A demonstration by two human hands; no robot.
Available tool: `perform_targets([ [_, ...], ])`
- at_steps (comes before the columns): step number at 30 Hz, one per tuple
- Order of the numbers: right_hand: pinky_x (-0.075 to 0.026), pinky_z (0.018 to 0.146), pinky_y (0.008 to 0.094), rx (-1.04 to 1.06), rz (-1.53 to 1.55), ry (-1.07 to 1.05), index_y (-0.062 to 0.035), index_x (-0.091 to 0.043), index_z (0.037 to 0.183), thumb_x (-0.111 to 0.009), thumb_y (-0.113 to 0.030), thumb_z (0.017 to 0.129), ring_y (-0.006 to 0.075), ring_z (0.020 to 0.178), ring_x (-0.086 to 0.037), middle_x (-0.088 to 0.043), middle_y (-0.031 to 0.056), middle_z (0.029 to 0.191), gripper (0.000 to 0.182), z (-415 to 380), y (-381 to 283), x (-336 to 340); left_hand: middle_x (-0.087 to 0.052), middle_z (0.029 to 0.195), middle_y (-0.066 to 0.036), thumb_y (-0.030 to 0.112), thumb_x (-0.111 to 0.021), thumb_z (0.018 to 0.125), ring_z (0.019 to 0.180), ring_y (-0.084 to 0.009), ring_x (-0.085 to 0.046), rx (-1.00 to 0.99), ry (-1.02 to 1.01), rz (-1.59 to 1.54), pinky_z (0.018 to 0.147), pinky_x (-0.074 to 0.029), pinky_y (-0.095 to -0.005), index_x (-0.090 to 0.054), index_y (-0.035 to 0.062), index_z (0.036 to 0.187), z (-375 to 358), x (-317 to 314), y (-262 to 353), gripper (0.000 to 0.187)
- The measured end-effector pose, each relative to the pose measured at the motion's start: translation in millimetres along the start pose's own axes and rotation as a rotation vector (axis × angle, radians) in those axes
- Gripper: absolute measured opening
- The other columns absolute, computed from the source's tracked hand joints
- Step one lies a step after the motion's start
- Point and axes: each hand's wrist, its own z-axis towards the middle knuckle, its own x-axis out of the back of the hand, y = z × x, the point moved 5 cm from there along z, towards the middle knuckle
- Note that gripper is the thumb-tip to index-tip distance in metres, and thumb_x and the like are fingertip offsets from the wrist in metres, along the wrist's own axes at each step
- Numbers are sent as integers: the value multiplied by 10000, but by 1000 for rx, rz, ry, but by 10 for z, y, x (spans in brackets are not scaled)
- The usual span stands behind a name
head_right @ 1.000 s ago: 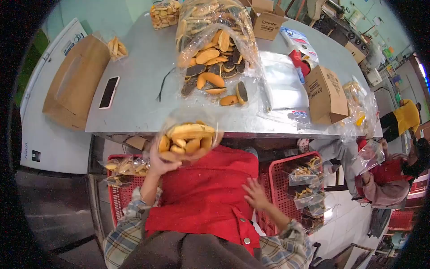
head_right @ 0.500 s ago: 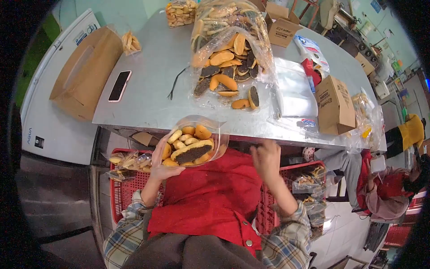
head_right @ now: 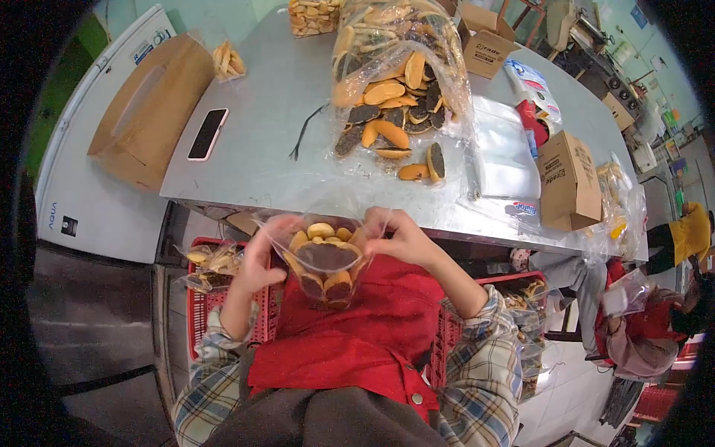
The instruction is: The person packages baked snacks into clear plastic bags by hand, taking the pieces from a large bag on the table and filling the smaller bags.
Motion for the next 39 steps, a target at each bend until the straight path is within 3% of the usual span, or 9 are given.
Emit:
perform_targets([
  [1,-431,596,280,58,-168,-68,-52,-566,749,-647,-197,802,137,669,-550,-539,35,703,174,23,-61,-20,-540,1158,-137,242,-768,648,1073,-257,-521,2,-72,309,919,-394,-367,-516,-11,1144,76,75,107,611],
  [4,-404,498,312,159,-515,-73,-63,-537,676,-662,-198,762,200,553,-522,-486,53,610,203,129,-379,-80,-633,992,-135,118,-727,675,923,-241,-607,-47,-255,285,826,-458,-337,-621,-10,966,318,103,341,335],
  [13,-400,458,331,387,-1150,151,-81,-504,635,-663,-117,696,218,510,-500,-466,55,598,174,-218,-263,145,-661,813,-112,78,-658,744,752,-226,-631,-37,-37,477,742,-460,-313,-664,10,819,344,31,207,102],
  [17,-463,590,330,189,-863,206,-39,-613,799,-666,-119,723,276,697,-580,-588,99,760,123,-248,-195,371,-652,772,-96,69,-668,724,697,-222,-613,-188,72,527,752,-428,-314,-650,10,758,404,-86,103,70],
  [19,-445,811,332,-114,-394,255,-40,-577,1097,-683,-152,736,250,922,-581,-614,126,999,393,-229,-223,575,-644,741,-79,54,-668,708,692,-205,-605,-216,88,508,769,-417,-327,-640,17,728,442,-151,89,51],
  [21,-445,813,319,-59,-322,186,-35,-536,1146,-686,-203,735,232,927,-578,-610,112,1003,469,-101,-389,634,-641,733,-75,43,-660,705,696,-201,-605,-271,34,522,778,-411,-338,-636,20,718,468,-261,146,36],
  [27,-466,723,320,-334,-727,-416,-51,-634,945,-688,-223,715,235,848,-598,-629,78,937,292,186,-367,299,-650,791,-28,38,-624,722,769,-170,-599,-334,-35,658,851,-360,-366,-635,63,729,501,-415,214,28],
  [34,-462,649,360,221,-846,-174,-70,-653,789,-660,-191,720,256,746,-586,-603,63,791,140,401,-594,92,-651,792,-33,35,-620,702,740,-177,-611,-440,15,791,844,-369,-375,-644,76,762,490,-483,239,77],
  [39,-452,633,372,-154,-970,-393,-73,-625,751,-642,-169,719,254,741,-576,-579,60,747,102,396,-388,134,-631,784,-17,35,-608,693,738,-155,-597,-447,60,899,849,-360,-383,-617,67,765,482,-363,178,79],
])
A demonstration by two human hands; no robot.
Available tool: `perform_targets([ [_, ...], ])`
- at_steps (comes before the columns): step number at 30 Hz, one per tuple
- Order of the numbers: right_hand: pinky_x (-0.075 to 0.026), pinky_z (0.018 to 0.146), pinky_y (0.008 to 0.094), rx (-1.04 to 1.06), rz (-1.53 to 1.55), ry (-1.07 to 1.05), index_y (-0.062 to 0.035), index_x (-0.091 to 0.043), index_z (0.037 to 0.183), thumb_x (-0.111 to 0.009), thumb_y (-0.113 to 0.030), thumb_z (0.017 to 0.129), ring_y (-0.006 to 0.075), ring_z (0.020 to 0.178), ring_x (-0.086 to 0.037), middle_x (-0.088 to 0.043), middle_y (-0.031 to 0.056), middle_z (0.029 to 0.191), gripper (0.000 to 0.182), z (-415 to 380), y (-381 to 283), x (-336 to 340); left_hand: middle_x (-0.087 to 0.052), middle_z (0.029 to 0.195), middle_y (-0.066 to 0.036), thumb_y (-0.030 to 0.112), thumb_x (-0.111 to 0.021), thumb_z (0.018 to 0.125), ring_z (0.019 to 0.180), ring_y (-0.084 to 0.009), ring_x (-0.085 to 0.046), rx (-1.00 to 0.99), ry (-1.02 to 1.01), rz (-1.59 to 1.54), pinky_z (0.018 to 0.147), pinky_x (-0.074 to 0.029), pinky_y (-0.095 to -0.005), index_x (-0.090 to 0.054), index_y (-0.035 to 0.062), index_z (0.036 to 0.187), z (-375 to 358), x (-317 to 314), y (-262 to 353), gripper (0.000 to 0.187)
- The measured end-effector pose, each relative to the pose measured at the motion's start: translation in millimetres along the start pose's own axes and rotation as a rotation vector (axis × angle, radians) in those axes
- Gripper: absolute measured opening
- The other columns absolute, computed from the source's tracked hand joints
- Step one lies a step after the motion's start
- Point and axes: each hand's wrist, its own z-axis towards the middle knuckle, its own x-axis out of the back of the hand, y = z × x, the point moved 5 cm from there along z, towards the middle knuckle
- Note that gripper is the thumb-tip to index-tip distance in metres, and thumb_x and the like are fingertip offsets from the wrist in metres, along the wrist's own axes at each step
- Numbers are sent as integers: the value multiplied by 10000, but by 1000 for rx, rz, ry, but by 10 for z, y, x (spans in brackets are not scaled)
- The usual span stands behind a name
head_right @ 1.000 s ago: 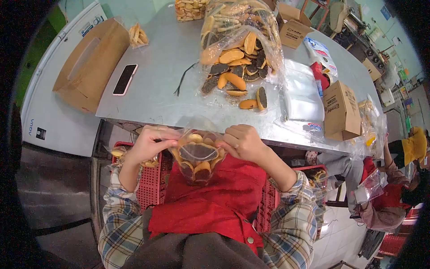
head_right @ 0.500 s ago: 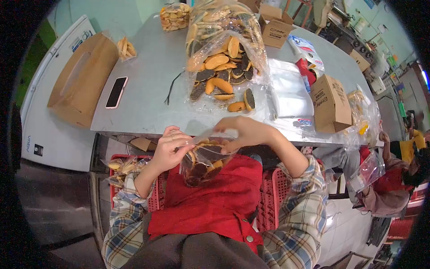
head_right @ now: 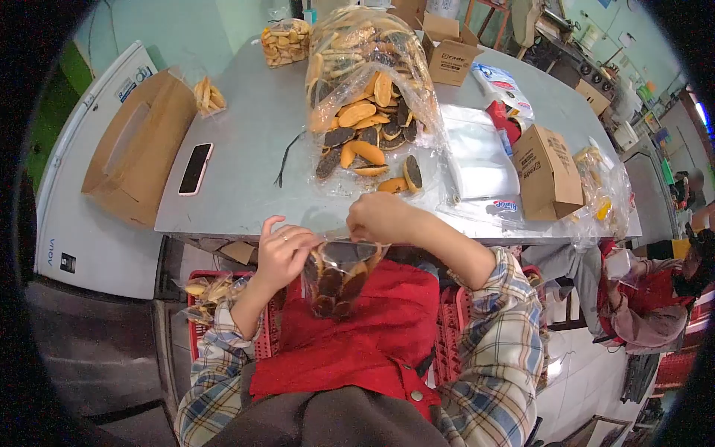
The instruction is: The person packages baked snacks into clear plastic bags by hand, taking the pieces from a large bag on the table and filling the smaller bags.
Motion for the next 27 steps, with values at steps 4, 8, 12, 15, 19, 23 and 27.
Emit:
perform_targets([
  [4,-449,621,378,7,-34,110,-73,-619,743,-619,-149,729,259,737,-575,-576,63,738,77,20,-42,-7,-631,780,-17,39,-617,700,722,-153,-595,49,18,-54,853,-350,-374,-620,82,764,-51,-11,-59,77],
  [8,-464,641,378,43,96,187,-60,-609,746,-628,-165,708,290,728,-582,-590,89,729,113,83,-139,-40,-636,790,-34,71,-642,730,738,-164,-600,145,-48,-248,829,-378,-339,-625,61,795,-51,-6,-120,68],
  [12,-464,638,365,211,37,370,-52,-592,808,-636,-132,725,279,725,-582,-579,87,740,124,76,-234,58,-650,823,-76,138,-688,748,775,-173,-616,446,-255,-669,754,-452,-303,-632,18,898,-78,-87,-253,200],
  [15,-471,642,342,201,213,754,-20,-564,829,-623,-90,756,259,689,-589,-573,90,743,117,-50,-318,451,-657,866,-100,163,-709,740,797,-173,-627,416,-212,-540,706,-483,-289,-619,7,986,-136,-60,-328,306],
  [19,-487,633,288,-95,622,302,12,-578,906,-565,-17,804,168,671,-605,-614,83,758,107,-200,-54,555,-655,909,-114,175,-714,735,794,-191,-639,496,-222,-612,715,-485,-285,-606,11,1033,-220,-21,-327,357],
  [23,-476,627,309,-182,425,-256,6,-598,926,-551,-46,767,209,689,-621,-629,115,750,174,-137,-108,243,-646,926,-138,199,-725,719,802,-238,-638,317,-214,-563,711,-489,-303,-606,18,1035,-158,-12,-124,383],
  [27,-468,620,388,-94,193,-317,-12,-624,904,-570,-121,757,297,691,-604,-630,143,769,191,22,-231,8,-638,941,-146,227,-735,702,815,-281,-629,291,-259,-543,706,-488,-324,-592,22,1059,-94,40,52,436],
])
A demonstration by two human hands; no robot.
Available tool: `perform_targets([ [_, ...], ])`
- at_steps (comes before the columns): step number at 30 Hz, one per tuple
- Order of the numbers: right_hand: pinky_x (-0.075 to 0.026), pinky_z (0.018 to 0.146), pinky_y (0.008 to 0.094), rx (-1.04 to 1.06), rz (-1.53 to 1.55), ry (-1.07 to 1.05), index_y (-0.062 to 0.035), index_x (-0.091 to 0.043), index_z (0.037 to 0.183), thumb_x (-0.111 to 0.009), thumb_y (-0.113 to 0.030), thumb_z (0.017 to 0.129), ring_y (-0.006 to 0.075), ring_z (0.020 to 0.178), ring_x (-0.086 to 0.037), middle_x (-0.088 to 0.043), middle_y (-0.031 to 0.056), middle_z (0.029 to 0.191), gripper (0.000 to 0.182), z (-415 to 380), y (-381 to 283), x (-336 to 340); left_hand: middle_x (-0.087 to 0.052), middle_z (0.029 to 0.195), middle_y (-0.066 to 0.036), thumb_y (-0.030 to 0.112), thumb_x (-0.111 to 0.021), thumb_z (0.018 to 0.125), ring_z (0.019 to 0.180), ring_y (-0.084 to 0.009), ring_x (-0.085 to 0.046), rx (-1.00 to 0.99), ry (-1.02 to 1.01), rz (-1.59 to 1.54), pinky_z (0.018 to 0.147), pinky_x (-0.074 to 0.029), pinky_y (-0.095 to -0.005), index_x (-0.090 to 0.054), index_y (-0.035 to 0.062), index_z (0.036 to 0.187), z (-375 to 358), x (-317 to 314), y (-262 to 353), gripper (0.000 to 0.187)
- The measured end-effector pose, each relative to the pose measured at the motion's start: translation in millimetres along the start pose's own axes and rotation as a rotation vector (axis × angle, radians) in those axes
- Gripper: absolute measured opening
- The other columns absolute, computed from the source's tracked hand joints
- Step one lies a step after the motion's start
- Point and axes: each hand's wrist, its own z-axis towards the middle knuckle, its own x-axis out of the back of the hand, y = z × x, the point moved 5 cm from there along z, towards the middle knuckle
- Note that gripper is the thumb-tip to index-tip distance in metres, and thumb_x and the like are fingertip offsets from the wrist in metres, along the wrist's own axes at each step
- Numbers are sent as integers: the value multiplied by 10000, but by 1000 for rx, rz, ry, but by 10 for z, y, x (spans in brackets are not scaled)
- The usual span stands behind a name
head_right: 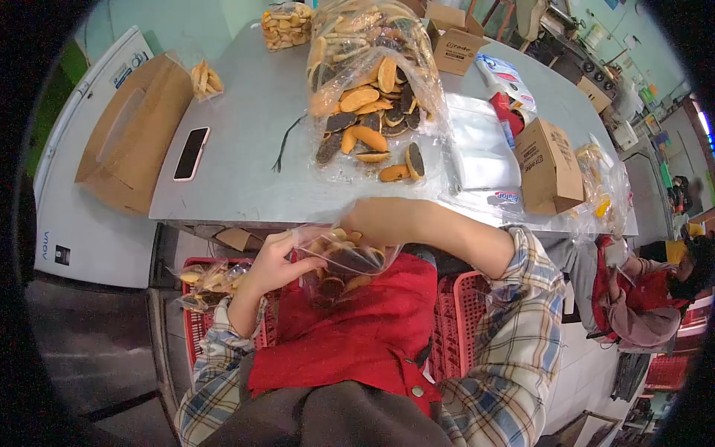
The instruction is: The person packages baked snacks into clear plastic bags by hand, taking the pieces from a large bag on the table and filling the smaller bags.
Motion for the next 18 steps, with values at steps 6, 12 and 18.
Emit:
perform_targets([
  [6,-454,574,366,59,124,-94,-17,-609,821,-580,-118,741,279,619,-597,-606,159,690,132,64,-90,-18,-634,945,-145,224,-731,702,821,-291,-624,-33,48,-2,706,-484,-329,-577,23,1082,-90,20,-53,456],
  [12,-476,524,321,72,38,-170,0,-645,783,-578,-92,712,205,560,-615,-622,114,631,134,205,132,-157,-625,1006,-149,107,-736,675,888,-258,-624,65,6,-18,767,-469,-313,-573,20,1089,-61,33,-57,453],
  [18,-476,515,328,85,141,-155,-1,-662,805,-575,-87,688,205,547,-617,-624,117,617,169,195,104,-120,-640,940,-137,99,-734,668,834,-238,-634,68,21,-38,737,-474,-307,-588,23,1065,-47,11,-115,429],
])
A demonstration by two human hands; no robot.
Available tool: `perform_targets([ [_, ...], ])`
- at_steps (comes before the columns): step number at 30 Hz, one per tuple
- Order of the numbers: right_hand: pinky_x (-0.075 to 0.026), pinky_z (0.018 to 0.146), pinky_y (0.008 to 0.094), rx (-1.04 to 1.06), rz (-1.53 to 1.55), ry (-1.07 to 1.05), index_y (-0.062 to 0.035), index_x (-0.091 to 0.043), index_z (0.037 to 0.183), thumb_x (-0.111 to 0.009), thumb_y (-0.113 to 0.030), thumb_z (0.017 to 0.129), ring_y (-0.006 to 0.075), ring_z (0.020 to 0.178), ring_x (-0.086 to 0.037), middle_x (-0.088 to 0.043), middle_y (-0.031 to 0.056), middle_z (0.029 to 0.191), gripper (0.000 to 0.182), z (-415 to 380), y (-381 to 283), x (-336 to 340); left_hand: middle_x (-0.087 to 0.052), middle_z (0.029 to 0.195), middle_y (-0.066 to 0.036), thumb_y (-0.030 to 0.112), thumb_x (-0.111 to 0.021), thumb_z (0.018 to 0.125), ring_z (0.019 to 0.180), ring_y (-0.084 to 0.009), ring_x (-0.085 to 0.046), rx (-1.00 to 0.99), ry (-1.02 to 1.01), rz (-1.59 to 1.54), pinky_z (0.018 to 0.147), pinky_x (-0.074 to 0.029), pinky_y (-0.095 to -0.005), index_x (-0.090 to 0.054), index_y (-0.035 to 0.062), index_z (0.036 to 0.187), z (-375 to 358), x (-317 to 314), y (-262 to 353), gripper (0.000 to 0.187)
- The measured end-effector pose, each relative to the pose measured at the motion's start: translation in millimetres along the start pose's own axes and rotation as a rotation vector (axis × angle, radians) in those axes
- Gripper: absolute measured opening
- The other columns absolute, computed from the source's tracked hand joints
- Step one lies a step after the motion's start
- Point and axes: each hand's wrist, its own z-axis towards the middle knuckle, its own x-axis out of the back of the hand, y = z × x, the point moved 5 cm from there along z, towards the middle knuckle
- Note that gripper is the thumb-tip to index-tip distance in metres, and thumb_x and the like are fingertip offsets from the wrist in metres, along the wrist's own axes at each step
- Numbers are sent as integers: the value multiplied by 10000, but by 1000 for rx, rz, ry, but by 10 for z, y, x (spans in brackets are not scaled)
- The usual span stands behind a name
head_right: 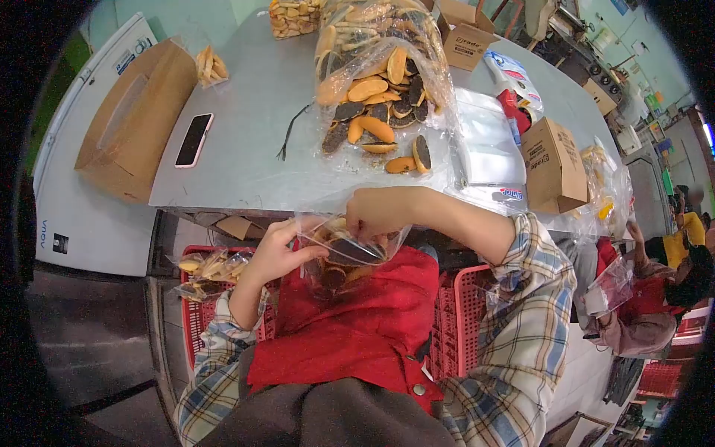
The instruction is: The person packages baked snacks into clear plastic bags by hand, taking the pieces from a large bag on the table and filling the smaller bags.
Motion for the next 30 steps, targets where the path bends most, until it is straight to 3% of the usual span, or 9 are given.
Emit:
perform_targets([
  [4,-468,537,327,-70,-64,-27,-14,-656,775,-591,-77,687,218,585,-612,-615,135,629,127,-7,-170,21,-636,911,-124,201,-733,698,789,-260,-622,-1,-43,4,703,-480,-320,-593,33,1031,4,36,77,398],
  [9,-488,589,359,5,-246,109,-86,-680,753,-654,-114,640,277,679,-622,-626,136,684,119,-46,-360,-47,-642,923,-111,189,-747,673,798,-244,-625,-45,-33,-27,716,-481,-310,-601,42,1043,-50,41,78,423],
  [12,-487,604,385,-139,-469,79,-95,-671,786,-680,-155,654,298,695,-619,-636,126,749,145,-85,-474,14,-643,927,-109,188,-749,670,805,-243,-625,-61,-30,-28,721,-480,-312,-605,51,1049,-44,38,70,428],
  [18,-468,615,376,-138,-203,274,-28,-618,847,-651,-102,698,293,681,-611,-626,146,742,171,-155,-395,93,-646,937,-117,165,-758,660,818,-233,-630,-90,7,-18,723,-482,-309,-606,34,1048,-71,101,55,437],
  [21,-477,662,370,68,-149,672,-27,-599,866,-673,-150,713,311,734,-612,-628,127,756,209,-436,-472,341,-648,956,-111,136,-760,659,834,-185,-627,14,23,-16,722,-484,-298,-601,4,1039,-133,181,-80,432],
  [24,-450,745,388,168,-90,1275,-25,-579,830,-662,-89,715,315,889,-569,-592,146,938,156,-902,-201,327,-640,1003,-107,94,-743,680,857,-144,-613,98,70,-121,735,-488,-287,-597,-17,1032,-223,289,-298,397],
  [27,-389,882,430,-141,-247,1326,-63,-573,927,-667,-55,713,329,1108,-445,-484,150,1143,234,-978,450,-570,-613,1079,-116,36,-702,717,892,-141,-599,94,126,-289,770,-487,-280,-576,-29,1068,-316,373,-521,379],
  [29,-286,978,494,35,18,1247,-116,-542,1108,-662,-184,743,392,1231,-292,-390,167,1264,391,-792,652,-1462,-599,1104,-130,44,-686,737,896,-149,-600,124,163,-344,782,-484,-276,-540,-49,1116,-334,403,-562,417],
  [30,-254,990,519,-45,37,948,-161,-509,1175,-638,-270,755,412,1246,-259,-366,173,1291,452,-698,711,-2009,-599,1104,-131,49,-687,737,894,-147,-600,145,174,-375,781,-483,-274,-535,-52,1123,-347,411,-593,427],
])
